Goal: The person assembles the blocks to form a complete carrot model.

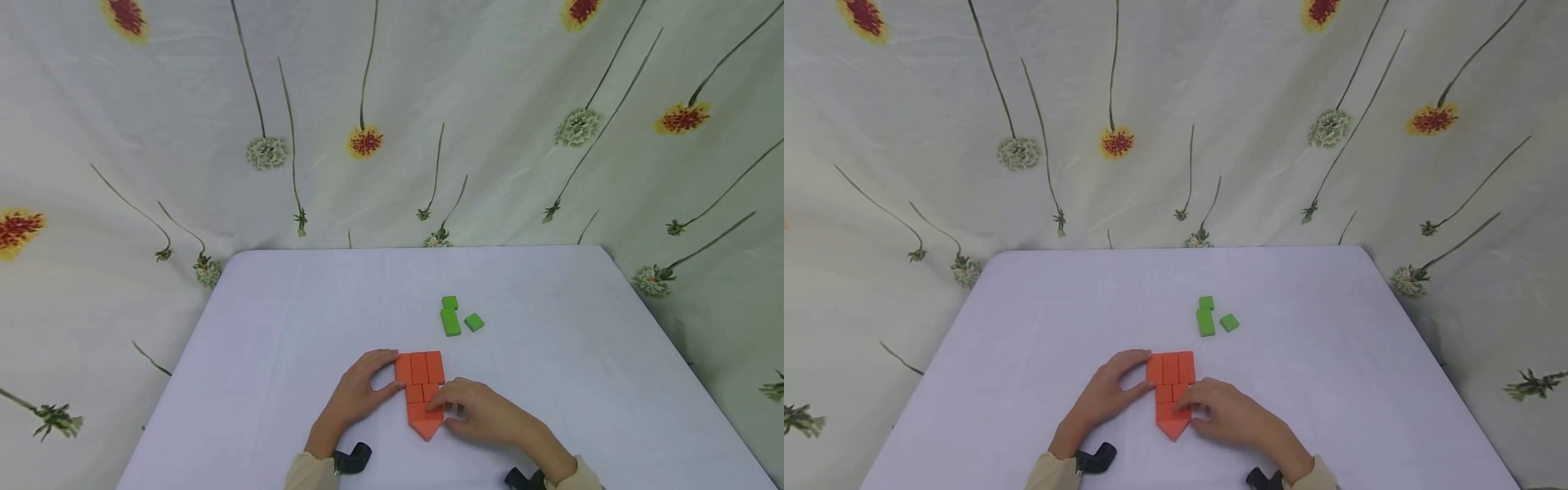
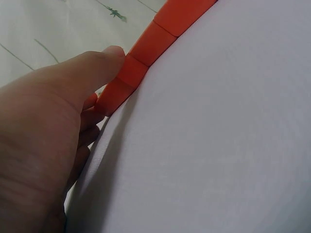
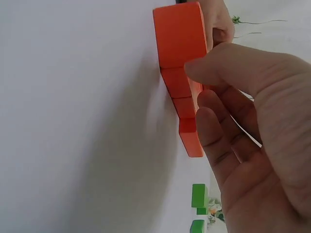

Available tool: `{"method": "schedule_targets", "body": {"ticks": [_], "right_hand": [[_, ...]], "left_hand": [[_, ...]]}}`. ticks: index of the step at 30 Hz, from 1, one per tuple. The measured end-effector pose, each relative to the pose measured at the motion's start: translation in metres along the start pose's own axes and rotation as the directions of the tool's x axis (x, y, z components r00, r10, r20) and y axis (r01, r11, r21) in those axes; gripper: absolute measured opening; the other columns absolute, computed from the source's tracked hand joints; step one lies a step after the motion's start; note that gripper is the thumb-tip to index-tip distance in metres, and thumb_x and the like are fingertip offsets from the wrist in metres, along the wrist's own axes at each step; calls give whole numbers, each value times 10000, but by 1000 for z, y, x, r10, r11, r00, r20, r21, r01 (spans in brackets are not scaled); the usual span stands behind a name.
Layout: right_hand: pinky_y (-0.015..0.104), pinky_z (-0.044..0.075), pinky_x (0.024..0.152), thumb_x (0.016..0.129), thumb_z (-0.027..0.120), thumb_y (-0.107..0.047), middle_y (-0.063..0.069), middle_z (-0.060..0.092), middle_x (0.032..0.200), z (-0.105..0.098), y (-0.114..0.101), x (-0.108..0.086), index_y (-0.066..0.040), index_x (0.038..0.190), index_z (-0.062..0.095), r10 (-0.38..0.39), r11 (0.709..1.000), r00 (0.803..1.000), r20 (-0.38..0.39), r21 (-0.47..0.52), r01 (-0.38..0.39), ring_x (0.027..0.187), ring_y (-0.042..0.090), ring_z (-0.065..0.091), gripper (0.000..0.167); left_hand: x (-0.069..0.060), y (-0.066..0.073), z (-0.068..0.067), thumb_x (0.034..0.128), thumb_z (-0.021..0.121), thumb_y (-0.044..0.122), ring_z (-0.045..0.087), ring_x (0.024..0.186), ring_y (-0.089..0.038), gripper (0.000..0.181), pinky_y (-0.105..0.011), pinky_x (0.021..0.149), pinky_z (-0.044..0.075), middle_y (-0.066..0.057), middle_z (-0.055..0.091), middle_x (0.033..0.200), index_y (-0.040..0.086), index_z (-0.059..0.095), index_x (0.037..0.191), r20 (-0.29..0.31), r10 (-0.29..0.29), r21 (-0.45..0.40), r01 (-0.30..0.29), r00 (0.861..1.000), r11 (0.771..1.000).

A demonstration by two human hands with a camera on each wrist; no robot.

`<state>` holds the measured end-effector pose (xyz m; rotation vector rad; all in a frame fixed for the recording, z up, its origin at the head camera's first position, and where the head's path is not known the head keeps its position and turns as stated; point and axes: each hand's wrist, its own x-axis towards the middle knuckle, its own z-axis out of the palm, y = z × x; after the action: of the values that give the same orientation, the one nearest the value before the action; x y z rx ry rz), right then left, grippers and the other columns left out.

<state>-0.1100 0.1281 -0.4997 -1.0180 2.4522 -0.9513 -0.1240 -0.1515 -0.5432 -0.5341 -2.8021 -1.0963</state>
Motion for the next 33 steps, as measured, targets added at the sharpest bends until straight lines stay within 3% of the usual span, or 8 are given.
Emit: {"method": "schedule_targets", "body": {"ticks": [4, 9, 14, 19, 22, 27, 33], "right_hand": [[217, 558, 830, 931, 740, -82, -153, 684, 1128, -9, 4, 3, -261, 1226, 721, 21, 1000, 999, -43, -6, -21, 984, 28, 572, 345], [221, 577, 803, 926, 760, -87, -68, 710, 1127, -16, 10, 12, -181, 1226, 716, -8, 999, 981, -192, -45, -1, 963, 81, 593, 317], [220, 589, 758, 886, 799, -64, -21, 729, 1110, -20, 16, 26, -129, 1187, 724, -7, 991, 930, -366, -125, -42, 923, 117, 621, 317], [246, 599, 736, 864, 827, -75, 4, 727, 1044, -23, 24, 39, -89, 1132, 743, 59, 981, 871, -488, -134, -142, 901, 149, 643, 281], [282, 602, 739, 866, 825, -77, 28, 731, 1019, -27, 30, 45, -62, 1119, 744, 106, 975, 847, -521, -113, -192, 891, 167, 647, 266], [343, 612, 780, 877, 820, -102, 63, 741, 1045, -34, 42, 56, -40, 1163, 728, 160, 961, 825, -541, -105, -256, 899, 185, 655, 306], [336, 594, 774, 875, 831, -144, 108, 730, 1108, -34, 54, 68, -19, 1182, 721, 188, 946, 815, -548, -122, -300, 885, 181, 632, 349]], "left_hand": [[0, -1, 0, 892, 819, 348, 558, 1364, -216, 556, -448, 1137, 486, 1, 646, 1405, 182, 643, 1393, 1, 1, -1, -1, 1000, 1000], [-1, -1, 0, 900, 808, 372, 558, 1364, -211, 554, -446, 1138, 486, 10, 646, 1405, 186, 642, 1395, 2, 4, -3, -4, 1000, 1000], [0, -2, 1, 906, 798, 387, 560, 1360, -206, 549, -444, 1134, 490, 17, 647, 1401, 183, 643, 1392, -1, 6, -4, -6, 1000, 1000], [0, -2, 2, 910, 788, 409, 545, 1379, -213, 580, -443, 1146, 478, 1, 628, 1426, 170, 625, 1413, -1, -5, -10, 5, 1000, 1000], [-1, -2, 2, 912, 778, 433, 529, 1395, -226, 612, -447, 1154, 469, -18, 612, 1448, 159, 608, 1432, -2, -15, -13, 15, 1000, 1000], [-1, -1, 1, 913, 778, 431, 534, 1387, -227, 601, -448, 1146, 478, -19, 617, 1436, 161, 614, 1424, -3, -19, -5, 19, 1000, 1000], [-1, -1, 0, 909, 792, 399, 546, 1369, -220, 565, -440, 1142, 483, -10, 634, 1405, 163, 632, 1397, 1, -11, -3, 11, 1000, 1000]]}}
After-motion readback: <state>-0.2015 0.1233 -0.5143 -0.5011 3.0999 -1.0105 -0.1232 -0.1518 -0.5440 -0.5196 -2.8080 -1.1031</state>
